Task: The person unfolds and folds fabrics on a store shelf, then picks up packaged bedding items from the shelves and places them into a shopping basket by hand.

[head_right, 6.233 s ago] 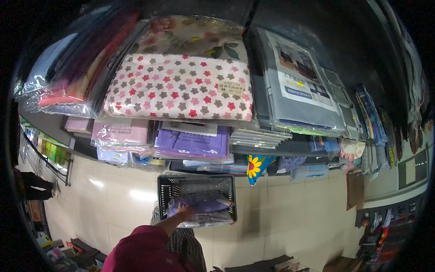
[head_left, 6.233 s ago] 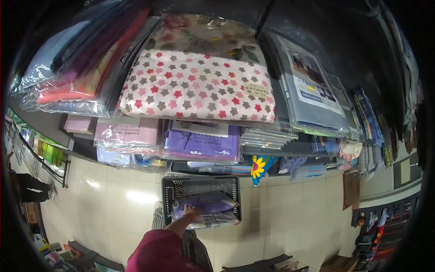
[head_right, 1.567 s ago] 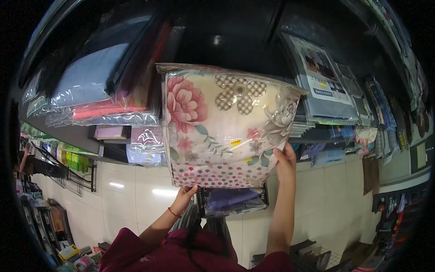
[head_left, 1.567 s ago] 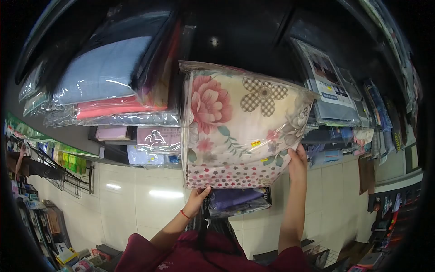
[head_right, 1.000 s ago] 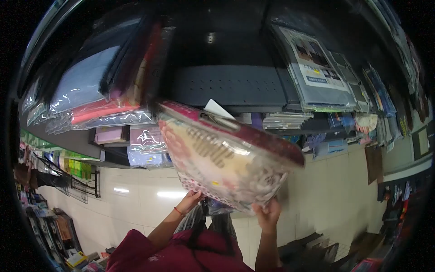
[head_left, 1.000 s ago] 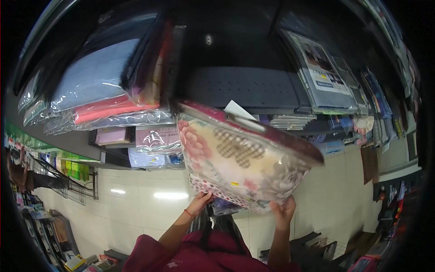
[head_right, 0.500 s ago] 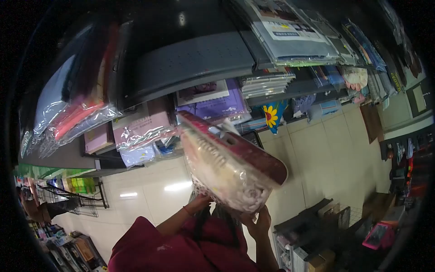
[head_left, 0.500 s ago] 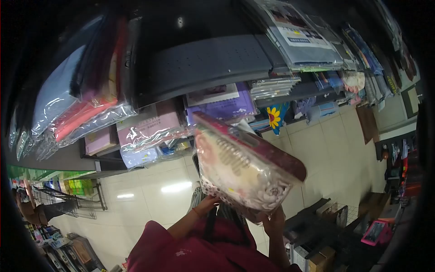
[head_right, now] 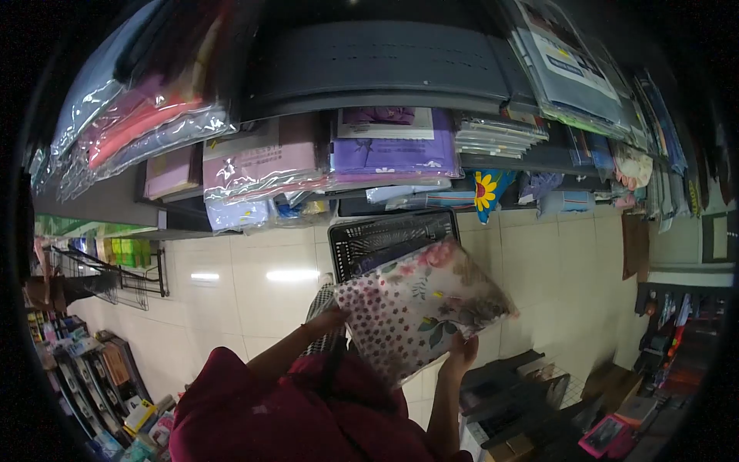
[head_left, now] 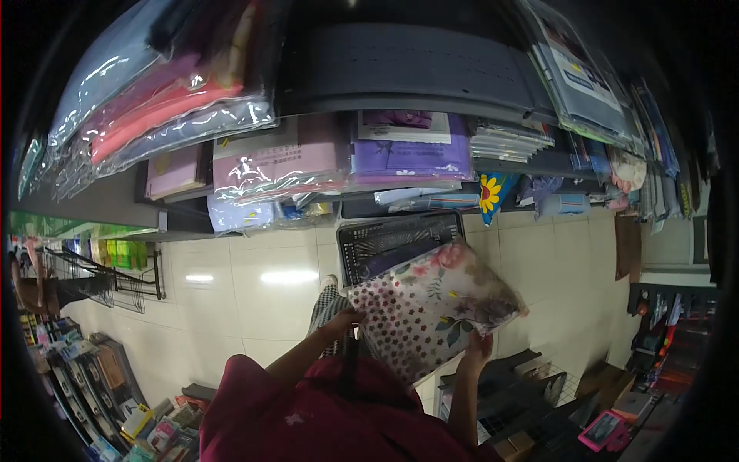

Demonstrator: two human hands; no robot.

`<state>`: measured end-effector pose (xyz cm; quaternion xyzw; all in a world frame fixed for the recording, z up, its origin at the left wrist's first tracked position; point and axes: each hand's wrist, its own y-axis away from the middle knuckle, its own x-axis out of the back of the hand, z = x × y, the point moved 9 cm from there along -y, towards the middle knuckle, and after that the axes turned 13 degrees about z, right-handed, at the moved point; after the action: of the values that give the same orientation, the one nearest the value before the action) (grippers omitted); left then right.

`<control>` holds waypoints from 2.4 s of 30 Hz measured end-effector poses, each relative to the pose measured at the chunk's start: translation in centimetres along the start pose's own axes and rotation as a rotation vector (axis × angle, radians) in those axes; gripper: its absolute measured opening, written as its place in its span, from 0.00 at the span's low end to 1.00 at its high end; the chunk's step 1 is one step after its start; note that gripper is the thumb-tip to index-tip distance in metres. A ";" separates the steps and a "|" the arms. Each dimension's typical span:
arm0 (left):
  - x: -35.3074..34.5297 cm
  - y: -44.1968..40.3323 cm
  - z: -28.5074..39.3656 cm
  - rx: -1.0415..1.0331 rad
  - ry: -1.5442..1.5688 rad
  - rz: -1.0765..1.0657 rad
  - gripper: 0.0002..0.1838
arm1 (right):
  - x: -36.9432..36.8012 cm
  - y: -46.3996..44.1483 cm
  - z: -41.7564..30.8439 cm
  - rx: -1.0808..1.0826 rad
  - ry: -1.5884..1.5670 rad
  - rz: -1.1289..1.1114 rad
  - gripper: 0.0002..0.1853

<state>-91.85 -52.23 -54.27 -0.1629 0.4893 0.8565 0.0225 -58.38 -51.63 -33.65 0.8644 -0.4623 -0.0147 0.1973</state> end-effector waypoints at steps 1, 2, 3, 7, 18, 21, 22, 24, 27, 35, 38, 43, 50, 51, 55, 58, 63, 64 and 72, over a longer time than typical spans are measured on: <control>-0.1 -0.3 0.2 -0.013 0.003 -0.004 0.19 | 0.3 -0.7 1.3 -0.043 -0.020 0.063 0.29; -0.1 -0.6 0.5 -0.021 0.065 -0.013 0.19 | 0.2 -1.4 2.3 -0.054 -0.022 0.067 0.30; 0.1 -0.9 1.1 -0.028 0.123 -0.024 0.19 | -0.4 -1.7 2.7 -0.068 -0.026 0.075 0.30; 1.4 -2.4 4.7 -0.017 0.089 0.147 0.18 | -4.4 -1.2 1.8 -0.139 -0.044 -0.029 0.23; 4.7 -5.9 10.1 0.028 -0.123 0.327 0.24 | -10.6 -5.3 10.1 -0.158 0.049 0.065 0.13; 7.6 -10.4 6.2 -0.200 -0.548 0.463 0.23 | -12.5 -8.2 15.2 -0.063 0.246 0.196 0.12; 8.3 -9.9 5.1 -0.250 -0.738 0.555 0.21 | -12.9 -8.5 16.0 -0.004 0.272 0.245 0.12; 6.7 -5.4 4.2 -0.635 -0.713 0.294 0.20 | -13.7 -8.8 18.2 0.104 0.316 0.318 0.10; 11.6 1.0 -1.6 -0.404 -0.766 0.490 0.20 | -15.7 -9.0 19.6 0.055 0.447 0.226 0.14; 20.0 14.7 -12.2 0.063 -0.678 0.895 0.18 | -24.8 -17.5 33.6 0.249 0.806 -0.202 0.20; 20.0 15.7 -12.1 0.093 -0.673 0.938 0.19 | -23.3 -17.2 34.0 -0.185 0.874 -0.228 0.25; 18.1 13.9 -9.1 0.021 -0.654 0.938 0.21 | -15.9 -12.8 35.9 -0.412 0.831 -0.717 0.11; 16.5 10.3 -0.3 -0.333 -0.834 0.825 0.21 | 0.6 -2.2 32.8 -0.753 1.078 -0.680 0.20; 15.2 11.2 2.5 -0.382 -0.828 0.784 0.21 | 1.8 -1.6 33.0 -0.729 1.068 -0.725 0.21; 13.2 9.7 9.4 -0.531 -0.734 0.630 0.19 | 1.7 2.1 31.3 -0.692 0.944 -0.804 0.24; 11.2 10.3 15.3 -0.647 -0.660 0.445 0.18 | -4.3 4.0 28.1 -0.562 0.588 -0.871 0.27; 11.1 12.0 20.6 -0.767 -0.307 0.157 0.18 | -20.7 9.9 16.3 -0.024 0.418 -1.114 0.27; 11.5 12.3 20.8 -0.771 -0.281 0.128 0.18 | -24.7 13.0 10.7 0.031 0.507 -1.069 0.27; 16.2 14.9 20.2 -0.698 -0.238 -0.061 0.16 | -41.4 36.3 -27.0 0.167 -0.260 -1.410 0.32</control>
<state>-115.30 -44.88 -37.31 -0.0746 0.1565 0.9837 0.0477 -105.23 -27.43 -2.38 0.9606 0.1860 -0.2058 0.0174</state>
